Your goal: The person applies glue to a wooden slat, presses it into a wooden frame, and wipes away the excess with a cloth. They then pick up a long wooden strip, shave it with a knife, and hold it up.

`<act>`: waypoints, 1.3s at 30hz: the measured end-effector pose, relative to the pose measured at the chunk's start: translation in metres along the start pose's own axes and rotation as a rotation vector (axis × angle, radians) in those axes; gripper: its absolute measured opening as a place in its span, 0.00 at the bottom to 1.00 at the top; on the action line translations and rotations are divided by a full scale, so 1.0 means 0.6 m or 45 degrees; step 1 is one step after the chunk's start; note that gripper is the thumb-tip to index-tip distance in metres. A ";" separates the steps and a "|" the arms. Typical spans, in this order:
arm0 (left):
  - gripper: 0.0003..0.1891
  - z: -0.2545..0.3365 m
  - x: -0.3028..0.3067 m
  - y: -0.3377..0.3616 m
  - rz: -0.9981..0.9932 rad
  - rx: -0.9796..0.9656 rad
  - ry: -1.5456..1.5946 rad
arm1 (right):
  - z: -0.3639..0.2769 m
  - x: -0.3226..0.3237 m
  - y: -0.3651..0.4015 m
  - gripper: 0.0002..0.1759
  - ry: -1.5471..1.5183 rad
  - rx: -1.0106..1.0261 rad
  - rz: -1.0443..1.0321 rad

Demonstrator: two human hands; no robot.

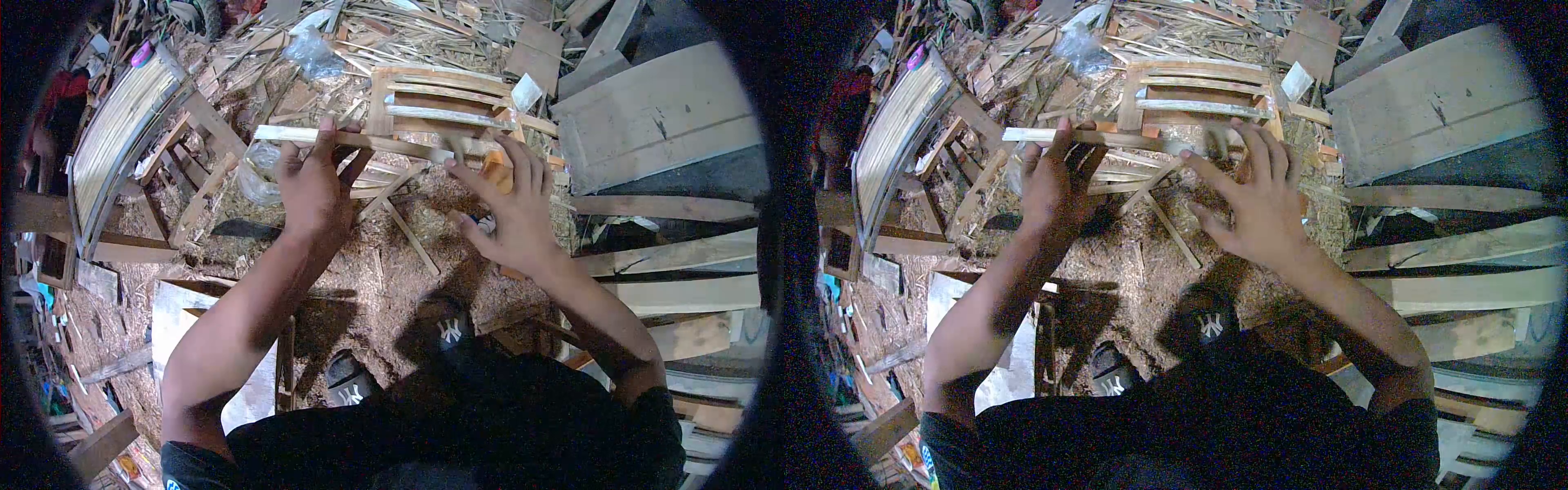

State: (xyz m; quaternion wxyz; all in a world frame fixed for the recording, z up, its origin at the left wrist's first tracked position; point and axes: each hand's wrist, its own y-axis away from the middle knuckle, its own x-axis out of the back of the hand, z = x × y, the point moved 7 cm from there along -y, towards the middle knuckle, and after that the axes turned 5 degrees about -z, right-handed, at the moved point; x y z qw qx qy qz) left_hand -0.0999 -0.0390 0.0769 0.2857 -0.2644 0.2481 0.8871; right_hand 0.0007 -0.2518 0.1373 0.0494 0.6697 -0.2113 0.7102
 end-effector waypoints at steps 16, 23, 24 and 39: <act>0.10 -0.003 -0.005 -0.003 -0.020 -0.029 0.013 | -0.010 0.002 -0.005 0.44 -0.028 0.024 -0.034; 0.07 0.000 -0.008 0.003 0.010 -0.042 0.000 | -0.013 -0.002 0.002 0.47 -0.111 0.002 -0.056; 0.07 -0.003 -0.004 0.000 0.011 -0.042 0.000 | -0.012 0.000 0.003 0.48 -0.161 -0.004 -0.025; 0.13 0.005 -0.009 -0.030 -0.360 -0.257 -0.692 | 0.022 0.013 -0.014 0.41 -0.391 -0.051 0.173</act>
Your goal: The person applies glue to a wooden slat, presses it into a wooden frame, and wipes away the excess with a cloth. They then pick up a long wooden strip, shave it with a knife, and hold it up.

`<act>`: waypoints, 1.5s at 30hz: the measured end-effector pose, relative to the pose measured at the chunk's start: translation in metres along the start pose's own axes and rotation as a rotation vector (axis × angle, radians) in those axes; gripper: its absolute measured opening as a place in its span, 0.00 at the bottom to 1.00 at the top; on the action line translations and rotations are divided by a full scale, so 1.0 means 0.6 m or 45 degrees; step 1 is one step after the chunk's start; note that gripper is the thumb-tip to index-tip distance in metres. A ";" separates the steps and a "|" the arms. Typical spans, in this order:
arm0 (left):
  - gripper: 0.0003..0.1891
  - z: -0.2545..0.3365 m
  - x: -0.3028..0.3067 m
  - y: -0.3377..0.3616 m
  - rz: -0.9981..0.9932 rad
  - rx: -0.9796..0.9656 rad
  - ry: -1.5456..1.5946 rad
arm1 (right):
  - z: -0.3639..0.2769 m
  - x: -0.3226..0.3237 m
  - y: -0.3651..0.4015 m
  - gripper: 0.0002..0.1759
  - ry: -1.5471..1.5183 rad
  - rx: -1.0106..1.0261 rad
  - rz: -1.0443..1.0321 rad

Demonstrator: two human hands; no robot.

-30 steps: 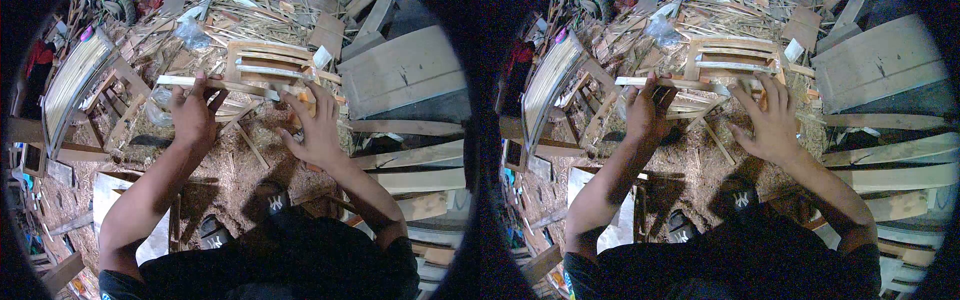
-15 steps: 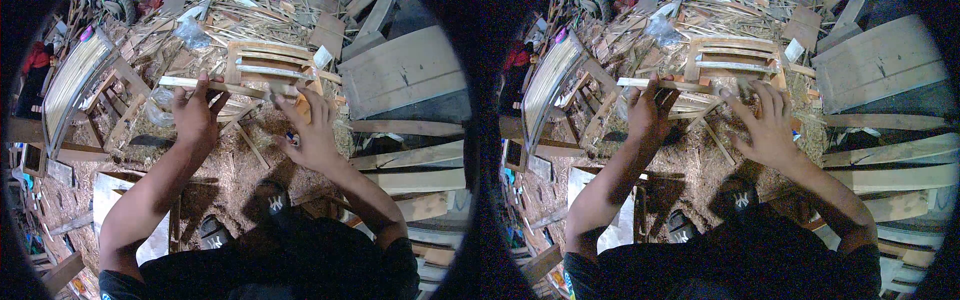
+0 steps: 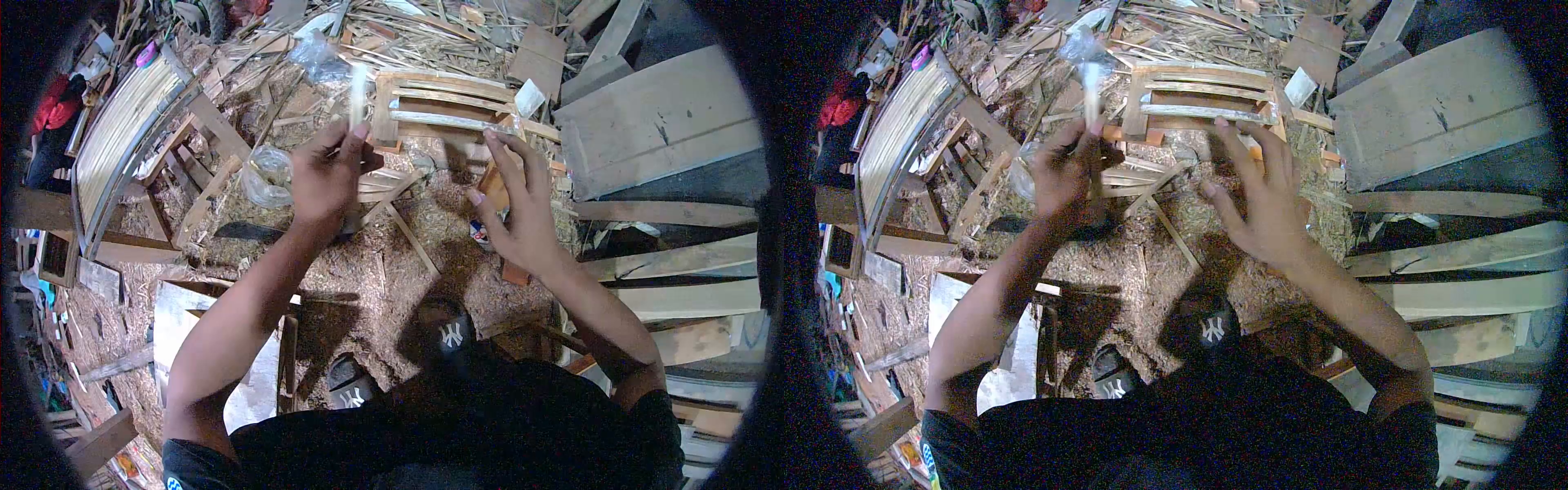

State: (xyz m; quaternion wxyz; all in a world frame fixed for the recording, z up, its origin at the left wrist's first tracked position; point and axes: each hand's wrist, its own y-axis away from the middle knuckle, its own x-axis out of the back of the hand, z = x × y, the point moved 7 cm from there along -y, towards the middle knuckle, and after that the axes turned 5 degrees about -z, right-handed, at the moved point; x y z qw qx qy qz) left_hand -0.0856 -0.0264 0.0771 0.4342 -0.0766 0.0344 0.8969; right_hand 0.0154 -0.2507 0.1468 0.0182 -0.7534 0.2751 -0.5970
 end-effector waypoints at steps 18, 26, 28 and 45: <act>0.12 0.036 -0.058 0.011 -0.483 -0.474 -1.047 | -0.038 0.026 -0.072 0.38 -0.018 0.307 -0.049; 0.14 0.042 -0.102 0.033 -0.642 -0.929 -1.284 | -0.049 -0.013 -0.081 0.34 0.172 0.292 -0.169; 0.14 0.041 -0.106 0.032 -0.657 -0.901 -1.268 | -0.047 -0.013 -0.081 0.33 0.213 0.295 -0.170; 0.13 0.112 -0.113 0.052 -0.483 -1.271 -1.148 | 0.087 -0.016 -0.109 0.43 0.100 0.163 -0.359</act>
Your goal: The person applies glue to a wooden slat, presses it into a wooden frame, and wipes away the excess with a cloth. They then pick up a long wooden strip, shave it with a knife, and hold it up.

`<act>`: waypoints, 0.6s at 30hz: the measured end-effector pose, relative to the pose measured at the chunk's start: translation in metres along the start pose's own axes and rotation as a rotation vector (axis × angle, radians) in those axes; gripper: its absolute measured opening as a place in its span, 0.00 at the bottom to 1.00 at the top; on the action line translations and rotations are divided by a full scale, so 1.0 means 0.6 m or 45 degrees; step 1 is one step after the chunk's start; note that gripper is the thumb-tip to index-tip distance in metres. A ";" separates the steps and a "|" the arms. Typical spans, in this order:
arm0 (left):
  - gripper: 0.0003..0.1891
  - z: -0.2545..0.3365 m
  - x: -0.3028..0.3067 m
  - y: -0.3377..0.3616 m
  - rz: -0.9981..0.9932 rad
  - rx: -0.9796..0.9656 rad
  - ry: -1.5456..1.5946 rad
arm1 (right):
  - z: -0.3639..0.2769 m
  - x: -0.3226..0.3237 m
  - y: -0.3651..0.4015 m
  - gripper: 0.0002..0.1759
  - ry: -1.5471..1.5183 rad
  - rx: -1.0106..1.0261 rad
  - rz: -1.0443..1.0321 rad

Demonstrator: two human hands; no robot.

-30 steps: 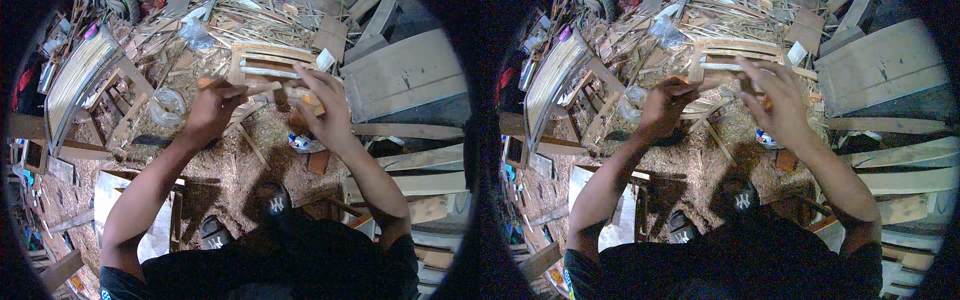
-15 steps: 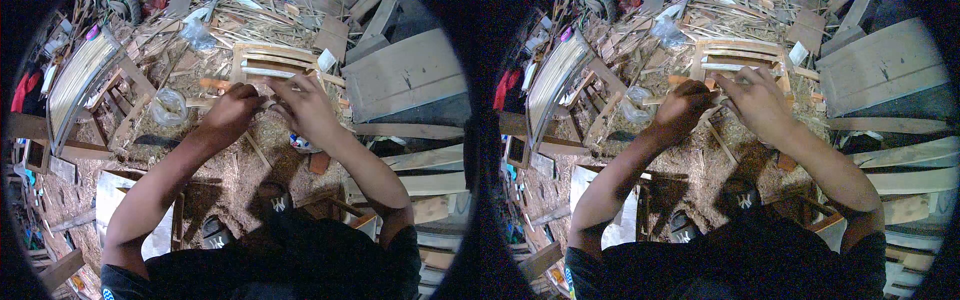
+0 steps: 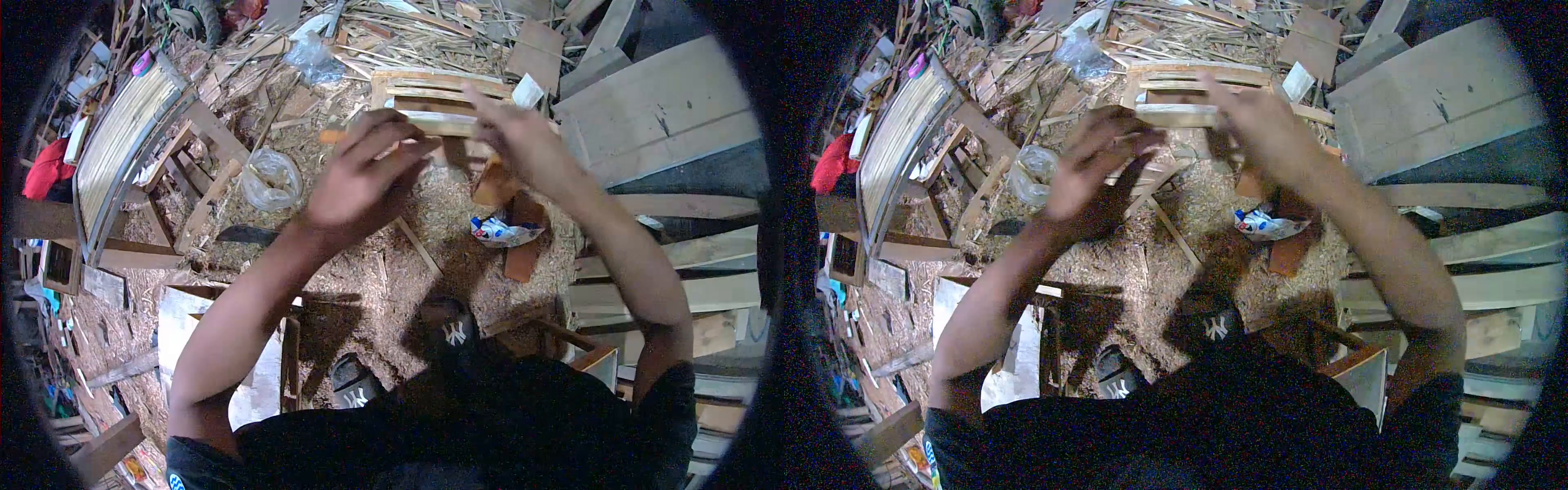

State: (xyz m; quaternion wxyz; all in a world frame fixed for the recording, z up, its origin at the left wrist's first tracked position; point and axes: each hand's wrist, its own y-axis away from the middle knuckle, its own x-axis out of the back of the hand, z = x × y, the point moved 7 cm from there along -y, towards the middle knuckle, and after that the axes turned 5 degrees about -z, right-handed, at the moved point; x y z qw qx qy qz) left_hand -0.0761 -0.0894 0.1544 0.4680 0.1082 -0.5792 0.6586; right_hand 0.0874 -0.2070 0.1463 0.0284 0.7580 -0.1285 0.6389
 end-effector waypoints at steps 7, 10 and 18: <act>0.10 -0.083 0.052 0.025 0.149 0.306 -0.111 | 0.169 0.033 -0.048 0.37 -0.206 -0.087 -0.017; 0.09 -0.141 0.041 0.054 0.203 0.549 -0.102 | 0.189 0.023 -0.056 0.40 -0.258 -0.145 -0.104; 0.13 -0.234 0.007 0.120 0.135 1.121 0.083 | 0.215 -0.040 -0.060 0.41 -0.351 -0.240 -0.286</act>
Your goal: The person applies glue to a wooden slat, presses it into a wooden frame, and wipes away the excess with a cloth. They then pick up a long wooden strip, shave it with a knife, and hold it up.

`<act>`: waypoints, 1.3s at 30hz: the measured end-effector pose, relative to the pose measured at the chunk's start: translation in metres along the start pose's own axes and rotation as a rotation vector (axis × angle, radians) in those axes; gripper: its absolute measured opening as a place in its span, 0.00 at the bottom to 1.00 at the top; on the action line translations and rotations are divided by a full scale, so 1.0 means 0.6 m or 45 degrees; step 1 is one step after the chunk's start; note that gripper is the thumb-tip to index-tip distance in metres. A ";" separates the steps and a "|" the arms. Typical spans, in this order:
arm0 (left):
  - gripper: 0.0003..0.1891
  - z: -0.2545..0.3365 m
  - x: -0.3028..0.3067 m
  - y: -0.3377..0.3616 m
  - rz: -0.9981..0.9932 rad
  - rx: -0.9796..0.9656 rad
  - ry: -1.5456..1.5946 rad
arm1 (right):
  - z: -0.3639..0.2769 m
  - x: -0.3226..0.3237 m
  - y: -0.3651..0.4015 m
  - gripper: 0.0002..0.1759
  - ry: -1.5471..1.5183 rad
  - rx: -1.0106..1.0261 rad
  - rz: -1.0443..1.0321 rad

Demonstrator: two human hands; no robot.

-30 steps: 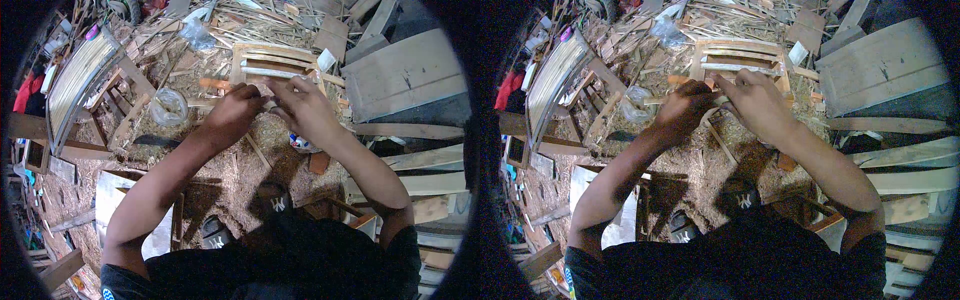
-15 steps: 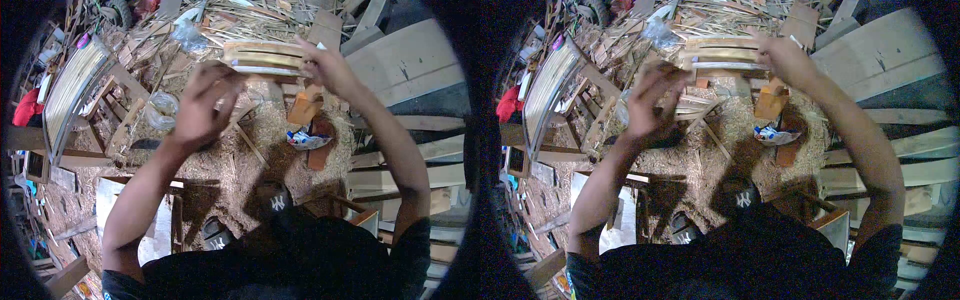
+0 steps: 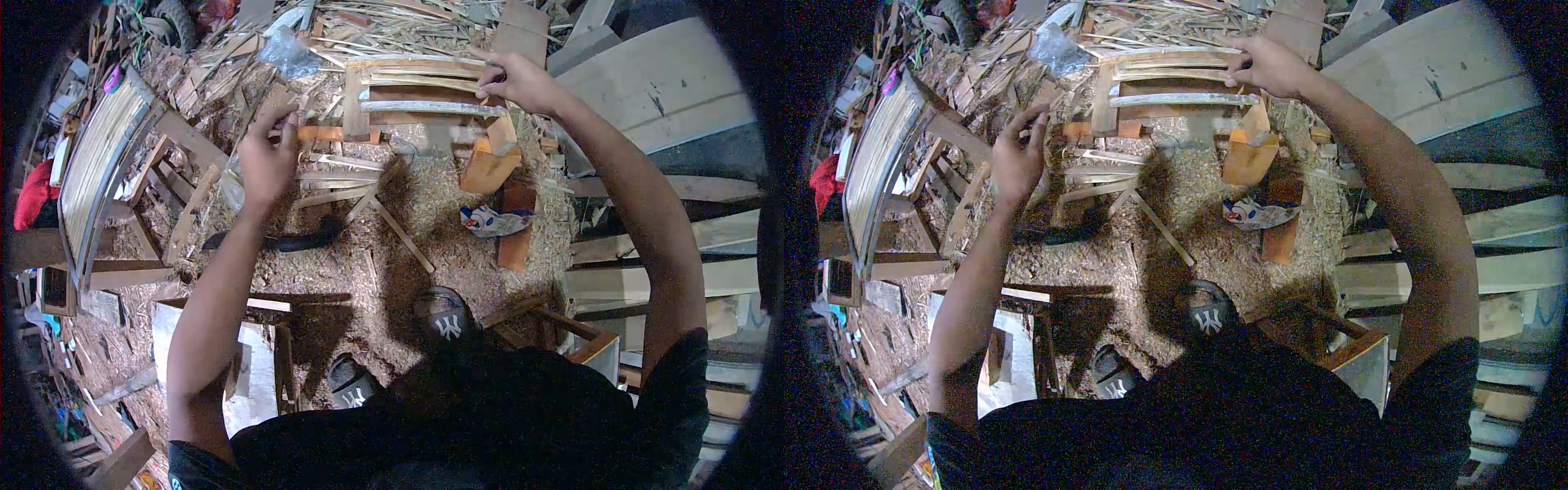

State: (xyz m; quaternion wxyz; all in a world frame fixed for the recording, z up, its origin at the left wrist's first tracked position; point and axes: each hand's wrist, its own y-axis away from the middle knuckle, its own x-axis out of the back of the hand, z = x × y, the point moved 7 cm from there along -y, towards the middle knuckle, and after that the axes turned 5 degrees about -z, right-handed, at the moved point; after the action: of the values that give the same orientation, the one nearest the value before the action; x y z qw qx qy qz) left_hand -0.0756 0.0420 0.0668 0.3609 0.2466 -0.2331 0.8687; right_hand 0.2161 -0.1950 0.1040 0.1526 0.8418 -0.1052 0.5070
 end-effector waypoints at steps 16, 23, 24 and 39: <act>0.11 0.007 -0.025 -0.004 0.079 -0.141 0.024 | -0.008 -0.033 -0.015 0.40 0.050 0.006 0.024; 0.11 0.001 -0.026 -0.004 0.067 -0.149 -0.005 | -0.007 -0.036 -0.020 0.39 0.044 0.026 0.074; 0.11 0.004 -0.025 -0.003 0.068 -0.145 -0.016 | -0.009 -0.035 -0.019 0.39 0.064 0.024 0.066; 0.11 0.009 -0.025 0.002 0.070 -0.141 -0.042 | 0.000 -0.043 -0.024 0.38 0.086 0.023 0.077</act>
State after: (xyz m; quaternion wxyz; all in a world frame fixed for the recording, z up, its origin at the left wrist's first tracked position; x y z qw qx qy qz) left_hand -0.0658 0.0303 0.0619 0.3462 0.2341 -0.2935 0.8597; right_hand 0.2091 -0.1809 0.0790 0.1330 0.8219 -0.1208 0.5405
